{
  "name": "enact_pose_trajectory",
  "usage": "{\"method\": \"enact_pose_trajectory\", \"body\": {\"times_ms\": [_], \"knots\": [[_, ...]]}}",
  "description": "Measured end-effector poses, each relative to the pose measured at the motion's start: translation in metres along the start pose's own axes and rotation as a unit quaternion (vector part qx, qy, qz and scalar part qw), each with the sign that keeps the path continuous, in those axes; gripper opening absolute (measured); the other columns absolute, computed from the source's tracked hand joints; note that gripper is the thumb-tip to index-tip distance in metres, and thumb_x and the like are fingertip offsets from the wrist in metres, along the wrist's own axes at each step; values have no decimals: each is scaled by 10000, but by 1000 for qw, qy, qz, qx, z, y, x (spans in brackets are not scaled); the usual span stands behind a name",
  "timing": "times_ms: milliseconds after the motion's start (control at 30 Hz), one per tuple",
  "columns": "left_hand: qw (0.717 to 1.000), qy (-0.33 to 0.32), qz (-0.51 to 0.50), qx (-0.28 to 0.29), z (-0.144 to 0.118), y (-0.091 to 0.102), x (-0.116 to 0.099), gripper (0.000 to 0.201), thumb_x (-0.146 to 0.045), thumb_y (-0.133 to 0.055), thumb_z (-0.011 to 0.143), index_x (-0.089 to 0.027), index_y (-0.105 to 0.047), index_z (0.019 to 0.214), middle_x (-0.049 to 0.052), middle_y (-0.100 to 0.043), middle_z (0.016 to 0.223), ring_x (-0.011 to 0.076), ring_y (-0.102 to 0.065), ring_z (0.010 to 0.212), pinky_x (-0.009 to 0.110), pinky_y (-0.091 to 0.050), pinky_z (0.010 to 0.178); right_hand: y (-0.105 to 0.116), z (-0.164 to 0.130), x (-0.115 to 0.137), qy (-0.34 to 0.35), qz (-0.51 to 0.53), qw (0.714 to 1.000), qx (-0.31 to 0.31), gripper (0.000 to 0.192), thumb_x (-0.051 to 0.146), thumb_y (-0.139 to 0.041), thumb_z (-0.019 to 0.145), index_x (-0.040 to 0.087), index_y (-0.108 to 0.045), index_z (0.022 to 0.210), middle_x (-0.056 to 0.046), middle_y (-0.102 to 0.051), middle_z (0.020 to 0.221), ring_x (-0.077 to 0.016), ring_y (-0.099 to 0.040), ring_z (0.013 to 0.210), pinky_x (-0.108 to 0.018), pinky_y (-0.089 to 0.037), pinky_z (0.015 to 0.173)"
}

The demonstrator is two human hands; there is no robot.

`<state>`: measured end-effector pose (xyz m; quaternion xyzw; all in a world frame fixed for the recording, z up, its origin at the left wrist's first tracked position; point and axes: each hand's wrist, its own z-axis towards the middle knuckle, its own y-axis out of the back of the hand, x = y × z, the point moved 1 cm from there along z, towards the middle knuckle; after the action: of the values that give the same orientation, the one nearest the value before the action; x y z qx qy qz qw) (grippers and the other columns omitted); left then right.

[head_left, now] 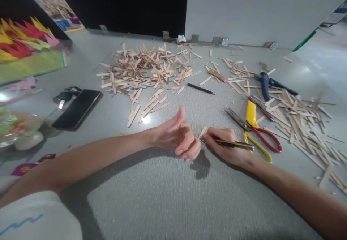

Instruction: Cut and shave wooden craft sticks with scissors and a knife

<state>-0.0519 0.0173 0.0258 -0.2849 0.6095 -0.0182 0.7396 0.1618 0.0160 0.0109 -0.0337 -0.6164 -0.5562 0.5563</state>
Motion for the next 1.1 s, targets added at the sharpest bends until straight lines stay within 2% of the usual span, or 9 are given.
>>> {"method": "enact_pose_trajectory", "body": {"times_ms": [67, 167, 333, 533, 633, 833, 967, 1100], "knots": [[1000, 3, -20, -7, 0, -1, 0, 867, -983, -417, 895, -275, -544, 412, 54, -507, 450, 218, -534, 500, 372, -513, 576, -1, 0, -1, 0, -4, 1000, -3, 433, 338, -516, 1092, 238, -426, 681, 76, -392, 573, -86, -322, 501, -252, -277, 495], [997, 11, -61, -44, -1, -2, 0, 701, -766, -685, 945, -247, -480, 521, 1, -468, 457, 195, -525, 507, 318, -466, 550, -1, 0, -2, -7, -5, 1000, -8, 454, 367, -518, 1092, 241, -404, 672, 83, -359, 570, -85, -287, 505, -251, -258, 486], [988, -13, -122, -90, -2, -3, 2, 496, -505, -705, 1049, -214, -496, 706, -39, -481, 591, 151, -544, 535, 262, -463, 583, -1, -1, -4, 1, 10, 1000, -2, 412, 312, -505, 1069, 239, -395, 679, 88, -342, 568, -79, -278, 501, -238, -231, 471], [982, -17, -152, -110, -4, -1, 6, 300, -426, -771, 1021, -229, -557, 945, -52, -556, 659, 144, -568, 562, 243, -459, 607, -1, -2, -6, -4, 24, 1000, 7, 356, 268, -505, 1045, 234, -433, 698, 81, -397, 576, -76, -320, 499, -227, -262, 478], [986, -16, -143, -85, -5, -1, 6, 336, -531, -754, 1013, -240, -589, 983, -55, -557, 642, 147, -556, 553, 244, -456, 602, -2, -2, -8, 0, 30, 1000, 9, 341, 260, -506, 1039, 231, -447, 704, 83, -397, 581, -74, -319, 503, -223, -261, 478], [990, 27, -140, 2, -5, -9, 4, 742, -757, -388, 1079, -212, -605, 624, 10, -442, 452, 179, -464, 469, 292, -385, 521, -2, -3, -6, 5, 10, 1000, -4, 403, 311, -537, 1074, 227, -444, 692, 85, -388, 585, -77, -311, 516, -232, -254, 484], [989, 50, -132, 34, -6, -19, 2, 847, -821, -337, 1046, -220, -593, 508, 29, -382, 394, 180, -405, 421, 309, -331, 476, -3, -3, -5, 9, -1, 1000, -11, 406, 300, -542, 1075, 225, -447, 688, 86, -391, 581, -75, -324, 513, -231, -254, 484], [990, 68, -114, 57, -6, -24, 1, 901, -854, -282, 1028, -227, -555, 441, 48, -381, 373, 178, -386, 384, 331, -326, 473, -3, -2, -4, 16, 0, 1000, -12, 395, 285, -550, 1075, 222, -473, 692, 85, -413, 572, -73, -347, 498, -227, -267, 478]]}}
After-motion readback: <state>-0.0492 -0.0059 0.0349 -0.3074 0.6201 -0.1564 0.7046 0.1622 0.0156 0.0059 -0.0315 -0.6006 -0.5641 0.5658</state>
